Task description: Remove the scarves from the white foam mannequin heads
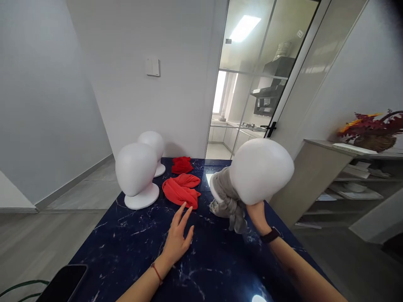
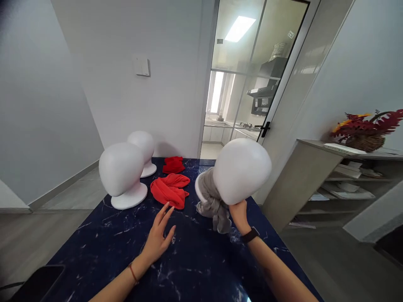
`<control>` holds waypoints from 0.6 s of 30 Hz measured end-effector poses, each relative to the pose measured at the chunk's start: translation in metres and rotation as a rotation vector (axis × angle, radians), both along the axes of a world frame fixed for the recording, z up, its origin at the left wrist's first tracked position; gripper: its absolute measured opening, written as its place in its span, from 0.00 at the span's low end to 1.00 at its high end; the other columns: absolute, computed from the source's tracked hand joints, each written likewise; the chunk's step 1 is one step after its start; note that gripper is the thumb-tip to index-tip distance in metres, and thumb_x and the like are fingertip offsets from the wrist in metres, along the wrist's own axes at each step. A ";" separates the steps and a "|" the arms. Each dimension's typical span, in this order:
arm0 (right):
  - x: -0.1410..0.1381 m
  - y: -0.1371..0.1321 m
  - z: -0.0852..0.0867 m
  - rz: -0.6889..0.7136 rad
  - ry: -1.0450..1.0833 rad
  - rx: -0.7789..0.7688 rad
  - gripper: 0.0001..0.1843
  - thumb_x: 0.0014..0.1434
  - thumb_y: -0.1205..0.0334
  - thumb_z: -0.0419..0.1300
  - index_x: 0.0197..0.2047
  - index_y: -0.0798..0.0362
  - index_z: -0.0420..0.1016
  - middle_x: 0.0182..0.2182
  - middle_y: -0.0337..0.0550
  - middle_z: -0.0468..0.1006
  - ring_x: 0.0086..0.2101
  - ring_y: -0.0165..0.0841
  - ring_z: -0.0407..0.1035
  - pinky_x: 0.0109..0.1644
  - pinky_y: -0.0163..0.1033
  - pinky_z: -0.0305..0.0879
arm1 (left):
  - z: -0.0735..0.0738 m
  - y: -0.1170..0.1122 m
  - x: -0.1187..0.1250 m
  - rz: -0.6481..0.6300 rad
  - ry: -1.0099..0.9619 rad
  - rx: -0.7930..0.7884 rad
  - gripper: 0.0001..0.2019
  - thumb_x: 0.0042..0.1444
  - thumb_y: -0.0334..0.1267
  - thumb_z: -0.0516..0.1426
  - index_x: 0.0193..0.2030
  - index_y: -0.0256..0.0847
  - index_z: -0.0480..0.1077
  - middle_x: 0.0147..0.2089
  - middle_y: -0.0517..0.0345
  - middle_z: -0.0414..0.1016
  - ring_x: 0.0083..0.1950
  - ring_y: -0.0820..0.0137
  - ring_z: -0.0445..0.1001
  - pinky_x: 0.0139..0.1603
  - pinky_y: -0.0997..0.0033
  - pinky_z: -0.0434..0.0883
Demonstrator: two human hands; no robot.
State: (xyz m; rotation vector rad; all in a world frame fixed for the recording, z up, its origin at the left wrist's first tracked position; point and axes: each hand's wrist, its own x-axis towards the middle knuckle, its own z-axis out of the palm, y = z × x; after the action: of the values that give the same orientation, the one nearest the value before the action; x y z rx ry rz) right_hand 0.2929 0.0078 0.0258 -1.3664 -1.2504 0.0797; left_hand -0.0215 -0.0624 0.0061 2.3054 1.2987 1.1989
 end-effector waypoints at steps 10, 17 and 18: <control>-0.126 -0.056 -0.030 0.123 -0.032 -0.030 0.11 0.50 0.63 0.52 0.35 0.55 0.72 0.34 0.47 0.76 0.35 0.38 0.68 0.40 0.42 0.66 | -0.014 0.016 -0.017 -0.122 -0.012 0.039 0.26 0.56 0.25 0.46 0.63 0.40 0.55 0.62 0.46 0.60 0.64 0.64 0.58 0.64 0.52 0.59; -0.128 -0.050 -0.045 0.220 -0.298 -0.031 0.17 0.47 0.71 0.51 0.42 0.54 0.66 0.43 0.50 0.69 0.45 0.41 0.65 0.51 0.49 0.64 | -0.012 0.030 -0.032 -0.082 0.079 0.070 0.24 0.52 0.26 0.52 0.57 0.38 0.61 0.49 0.48 0.68 0.51 0.63 0.66 0.53 0.56 0.66; -0.127 -0.051 -0.045 0.206 -0.309 -0.028 0.17 0.48 0.70 0.51 0.43 0.54 0.65 0.44 0.51 0.68 0.47 0.41 0.64 0.51 0.50 0.63 | -0.011 0.028 -0.030 -0.068 0.093 0.081 0.22 0.52 0.26 0.52 0.55 0.39 0.63 0.49 0.48 0.67 0.51 0.63 0.65 0.52 0.57 0.66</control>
State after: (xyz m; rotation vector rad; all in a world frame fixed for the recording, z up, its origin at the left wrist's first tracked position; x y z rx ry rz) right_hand 0.1658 -0.0428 -0.0194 -1.3028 -1.6539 0.0295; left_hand -0.0518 -0.0339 -0.0052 2.4685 1.2125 1.1552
